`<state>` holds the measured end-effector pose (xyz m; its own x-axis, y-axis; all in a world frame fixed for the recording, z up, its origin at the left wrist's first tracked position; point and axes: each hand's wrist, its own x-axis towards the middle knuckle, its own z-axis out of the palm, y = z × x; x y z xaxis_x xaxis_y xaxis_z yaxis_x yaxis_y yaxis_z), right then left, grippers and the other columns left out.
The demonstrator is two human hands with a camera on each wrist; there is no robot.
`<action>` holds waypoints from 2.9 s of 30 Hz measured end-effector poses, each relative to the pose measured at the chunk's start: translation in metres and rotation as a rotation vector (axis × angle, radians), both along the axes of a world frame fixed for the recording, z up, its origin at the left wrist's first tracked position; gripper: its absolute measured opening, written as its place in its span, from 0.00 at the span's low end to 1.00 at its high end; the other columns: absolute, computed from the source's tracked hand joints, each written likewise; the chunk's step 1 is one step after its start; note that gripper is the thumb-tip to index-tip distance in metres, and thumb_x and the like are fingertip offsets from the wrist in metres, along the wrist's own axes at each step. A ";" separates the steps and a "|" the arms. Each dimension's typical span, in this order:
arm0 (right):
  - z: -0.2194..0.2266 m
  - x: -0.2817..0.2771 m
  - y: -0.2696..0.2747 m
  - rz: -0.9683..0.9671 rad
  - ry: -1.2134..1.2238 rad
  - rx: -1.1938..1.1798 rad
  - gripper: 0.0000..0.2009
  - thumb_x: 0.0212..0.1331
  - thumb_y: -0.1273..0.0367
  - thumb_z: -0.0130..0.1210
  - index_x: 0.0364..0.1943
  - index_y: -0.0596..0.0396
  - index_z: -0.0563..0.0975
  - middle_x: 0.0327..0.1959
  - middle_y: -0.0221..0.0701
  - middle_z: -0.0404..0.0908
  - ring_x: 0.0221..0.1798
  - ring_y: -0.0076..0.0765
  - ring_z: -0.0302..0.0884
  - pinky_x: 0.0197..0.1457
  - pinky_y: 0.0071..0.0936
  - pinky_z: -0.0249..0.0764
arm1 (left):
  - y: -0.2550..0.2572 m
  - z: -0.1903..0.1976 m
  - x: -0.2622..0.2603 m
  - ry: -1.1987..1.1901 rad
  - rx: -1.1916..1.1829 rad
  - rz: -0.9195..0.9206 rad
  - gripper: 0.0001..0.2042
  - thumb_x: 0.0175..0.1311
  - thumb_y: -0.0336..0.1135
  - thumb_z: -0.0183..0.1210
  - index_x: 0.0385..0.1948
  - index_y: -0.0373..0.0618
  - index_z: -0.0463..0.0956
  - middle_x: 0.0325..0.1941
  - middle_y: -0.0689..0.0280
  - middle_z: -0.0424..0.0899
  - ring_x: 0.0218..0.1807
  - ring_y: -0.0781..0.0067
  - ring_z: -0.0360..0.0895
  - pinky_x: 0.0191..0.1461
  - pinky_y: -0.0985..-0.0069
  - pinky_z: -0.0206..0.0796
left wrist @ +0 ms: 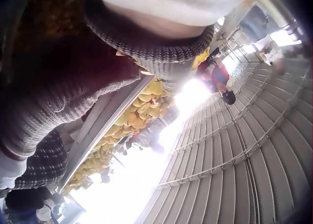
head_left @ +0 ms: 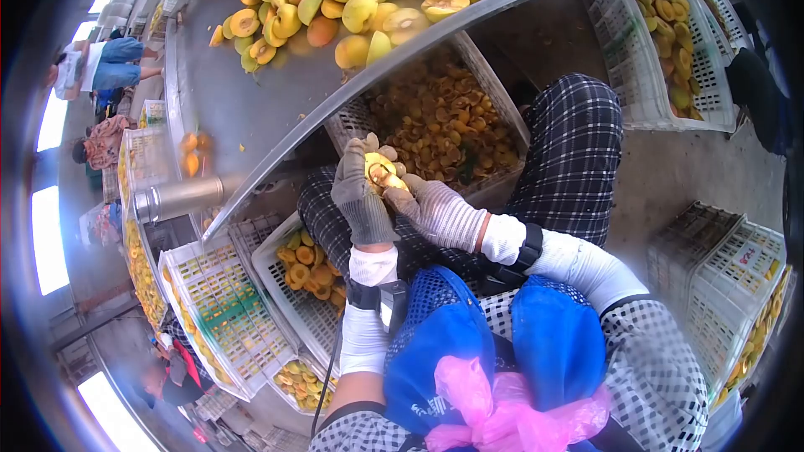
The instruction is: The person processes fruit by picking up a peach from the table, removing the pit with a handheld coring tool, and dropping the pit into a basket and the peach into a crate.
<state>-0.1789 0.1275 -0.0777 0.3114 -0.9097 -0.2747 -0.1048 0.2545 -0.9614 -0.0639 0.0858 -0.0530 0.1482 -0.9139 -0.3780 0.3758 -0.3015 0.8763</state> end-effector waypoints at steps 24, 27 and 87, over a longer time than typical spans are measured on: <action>0.003 -0.007 0.007 0.137 -0.749 0.614 0.28 0.64 0.37 0.42 0.26 0.46 0.71 0.14 0.24 0.65 0.12 0.21 0.58 0.13 0.23 0.53 | -0.006 0.009 0.001 -0.391 -0.171 -0.214 0.14 0.69 0.40 0.57 0.37 0.35 0.80 0.29 0.60 0.84 0.27 0.77 0.79 0.28 0.82 0.72; 0.006 -0.009 0.007 0.176 -0.888 0.709 0.29 0.60 0.33 0.41 0.22 0.42 0.65 0.11 0.19 0.57 0.10 0.19 0.50 0.12 0.21 0.47 | -0.004 0.003 -0.007 -0.342 -0.155 -0.116 0.13 0.68 0.38 0.57 0.36 0.34 0.80 0.29 0.60 0.84 0.27 0.76 0.80 0.31 0.80 0.74; -0.040 0.002 -0.018 -0.199 -0.115 0.074 0.10 0.70 0.61 0.50 0.44 0.51 0.69 0.20 0.19 0.67 0.18 0.12 0.60 0.20 0.14 0.59 | -0.193 0.026 0.017 -1.520 -0.302 -0.676 0.21 0.50 0.40 0.65 0.48 0.50 0.78 0.46 0.58 0.82 0.50 0.54 0.79 0.55 0.61 0.69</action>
<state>-0.1770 0.1095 -0.1180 0.1609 -0.9350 -0.3161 0.0637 0.3295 -0.9420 -0.0471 -0.1068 -0.0269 -0.2324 -0.9689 -0.0845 -0.9174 0.1895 0.3500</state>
